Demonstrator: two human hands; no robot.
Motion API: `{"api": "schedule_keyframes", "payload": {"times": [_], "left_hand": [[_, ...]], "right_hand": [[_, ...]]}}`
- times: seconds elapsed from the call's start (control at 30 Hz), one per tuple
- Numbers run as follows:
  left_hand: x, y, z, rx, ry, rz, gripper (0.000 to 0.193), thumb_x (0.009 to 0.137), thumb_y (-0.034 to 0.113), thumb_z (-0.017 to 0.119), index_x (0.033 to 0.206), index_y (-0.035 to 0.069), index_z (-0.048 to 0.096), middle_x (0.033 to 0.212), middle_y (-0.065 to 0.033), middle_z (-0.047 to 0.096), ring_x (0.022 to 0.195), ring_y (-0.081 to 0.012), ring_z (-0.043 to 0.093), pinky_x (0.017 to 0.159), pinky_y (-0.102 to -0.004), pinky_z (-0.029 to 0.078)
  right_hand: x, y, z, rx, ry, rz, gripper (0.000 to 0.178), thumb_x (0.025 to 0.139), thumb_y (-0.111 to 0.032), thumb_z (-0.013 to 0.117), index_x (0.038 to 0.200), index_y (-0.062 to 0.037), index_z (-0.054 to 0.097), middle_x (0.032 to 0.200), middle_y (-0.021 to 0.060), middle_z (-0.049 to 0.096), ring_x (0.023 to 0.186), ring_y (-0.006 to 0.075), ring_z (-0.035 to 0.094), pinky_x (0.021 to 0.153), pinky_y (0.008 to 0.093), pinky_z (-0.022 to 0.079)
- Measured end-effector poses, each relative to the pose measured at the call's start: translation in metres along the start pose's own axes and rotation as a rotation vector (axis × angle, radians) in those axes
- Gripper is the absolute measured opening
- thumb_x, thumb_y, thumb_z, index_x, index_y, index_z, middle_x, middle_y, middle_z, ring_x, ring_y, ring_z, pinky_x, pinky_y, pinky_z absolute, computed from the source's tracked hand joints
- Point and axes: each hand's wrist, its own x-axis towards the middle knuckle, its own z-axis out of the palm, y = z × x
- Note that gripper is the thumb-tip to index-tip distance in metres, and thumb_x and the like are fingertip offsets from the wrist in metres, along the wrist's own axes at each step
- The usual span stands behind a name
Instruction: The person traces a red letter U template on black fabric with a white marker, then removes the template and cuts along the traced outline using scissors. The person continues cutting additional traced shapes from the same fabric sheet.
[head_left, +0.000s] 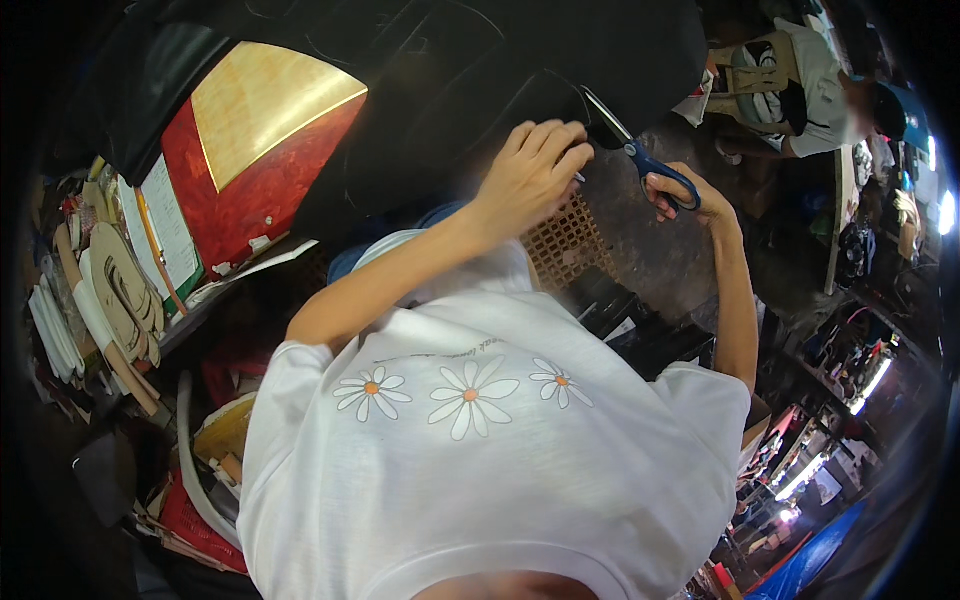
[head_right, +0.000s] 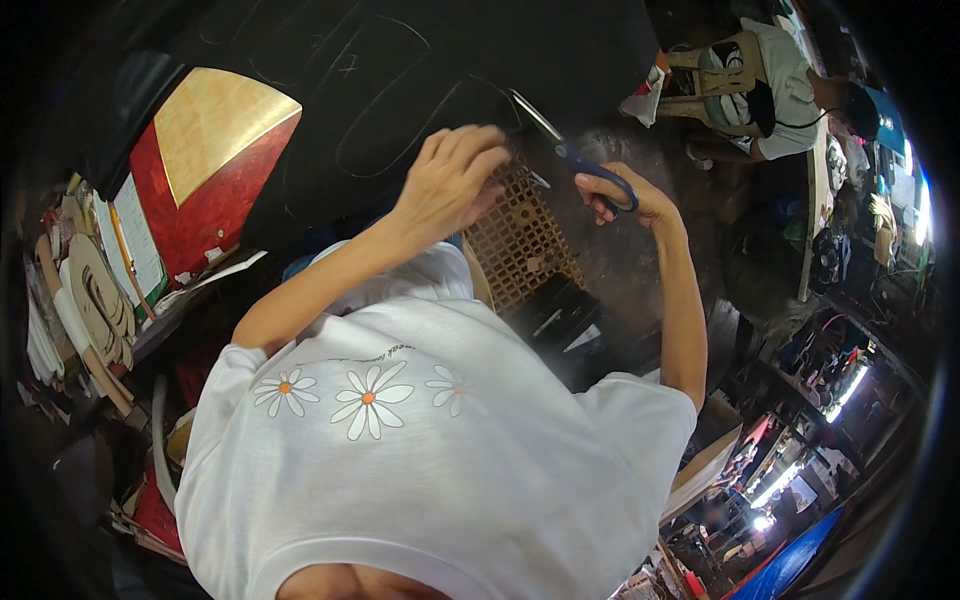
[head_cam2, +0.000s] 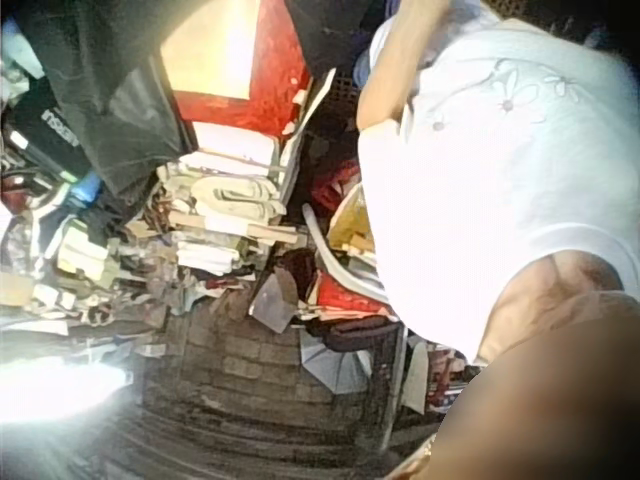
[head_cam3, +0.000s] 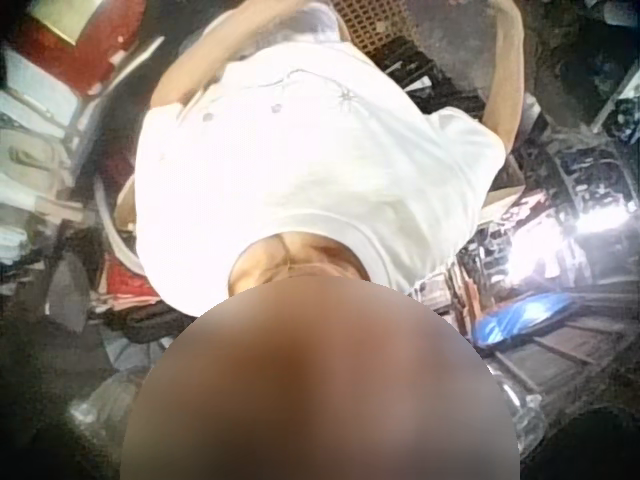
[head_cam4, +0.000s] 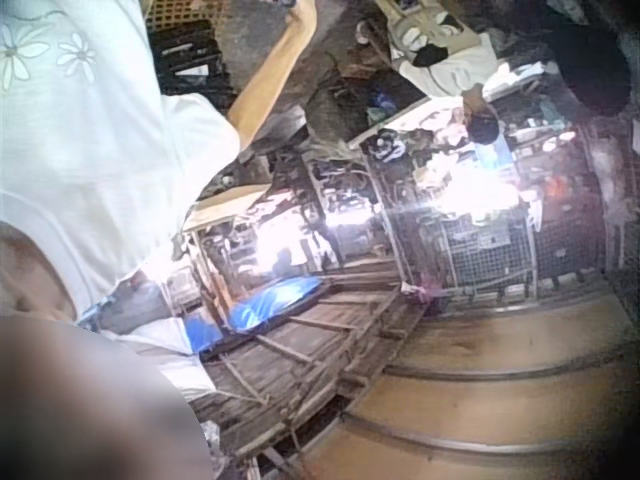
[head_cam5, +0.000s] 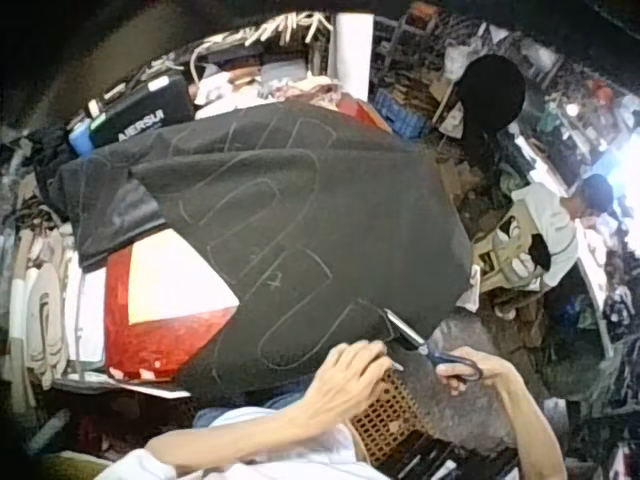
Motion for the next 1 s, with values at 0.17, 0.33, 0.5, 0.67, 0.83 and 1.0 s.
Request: {"api": "schedule_keyframes", "payload": {"times": [0.17,0.33,0.5,0.67,0.83,1.0], "left_hand": [[-0.001,-0.042,0.060,0.342,0.025,0.131,0.044,0.075,0.011,0.063,0.117,0.017,0.055,0.129,-0.0029,0.050,0.117,-0.0213,0.048,0.099,-0.0398,0.035],[0.004,-0.050,0.049,0.190,0.045,0.064,0.042,0.067,0.007,0.070,0.107,0.010,0.061,0.108,-0.0024,0.059,0.100,-0.0204,0.057,0.085,-0.0357,0.044],[0.010,-0.043,0.033,0.071,0.103,0.046,0.035,0.062,0.004,0.072,0.097,0.006,0.067,0.093,-0.0017,0.064,0.086,-0.0190,0.062,0.071,-0.0309,0.048],[0.012,-0.036,0.024,0.083,0.104,0.066,0.034,0.064,0.003,0.070,0.097,0.006,0.068,0.092,-0.0016,0.065,0.085,-0.0181,0.063,0.067,-0.0301,0.049],[0.009,-0.034,0.022,0.027,0.108,0.004,0.035,0.064,0.001,0.068,0.099,0.005,0.068,0.092,-0.0027,0.065,0.084,-0.0187,0.064,0.065,-0.0293,0.052],[0.005,-0.036,0.015,-0.102,0.095,-0.061,0.031,0.070,-0.001,0.068,0.100,0.006,0.068,0.092,-0.0045,0.066,0.083,-0.0194,0.065,0.064,-0.0286,0.055]], "right_hand": [[-0.003,0.003,0.002,0.141,-0.066,-0.047,0.042,0.088,-0.042,0.062,0.072,-0.0036,0.056,0.053,0.0003,0.048,0.042,0.0081,0.046,0.052,0.0270,0.049],[0.001,0.005,0.005,0.054,-0.024,-0.053,0.044,0.088,-0.044,0.061,0.072,-0.0037,0.056,0.053,0.0006,0.048,0.042,0.0080,0.047,0.052,0.0267,0.048],[0.012,-0.004,0.008,-0.069,0.052,-0.111,0.044,0.086,-0.046,0.064,0.073,-0.0046,0.056,0.054,0.0006,0.049,0.047,0.0086,0.050,0.051,0.0246,0.044],[0.036,-0.026,0.006,-0.143,0.014,-0.189,0.044,0.084,-0.049,0.066,0.075,-0.0069,0.056,0.058,-0.0006,0.049,0.055,0.0075,0.050,0.051,0.0240,0.038],[0.045,-0.039,0.001,-0.200,0.034,-0.174,0.042,0.079,-0.048,0.071,0.071,-0.0088,0.058,0.056,-0.0028,0.047,0.052,0.0063,0.047,0.048,0.0220,0.034],[0.036,-0.043,-0.007,-0.294,0.018,-0.088,0.041,0.081,-0.046,0.071,0.077,-0.0071,0.060,0.057,-0.0050,0.047,0.048,0.0041,0.048,0.045,0.0185,0.037]]}}
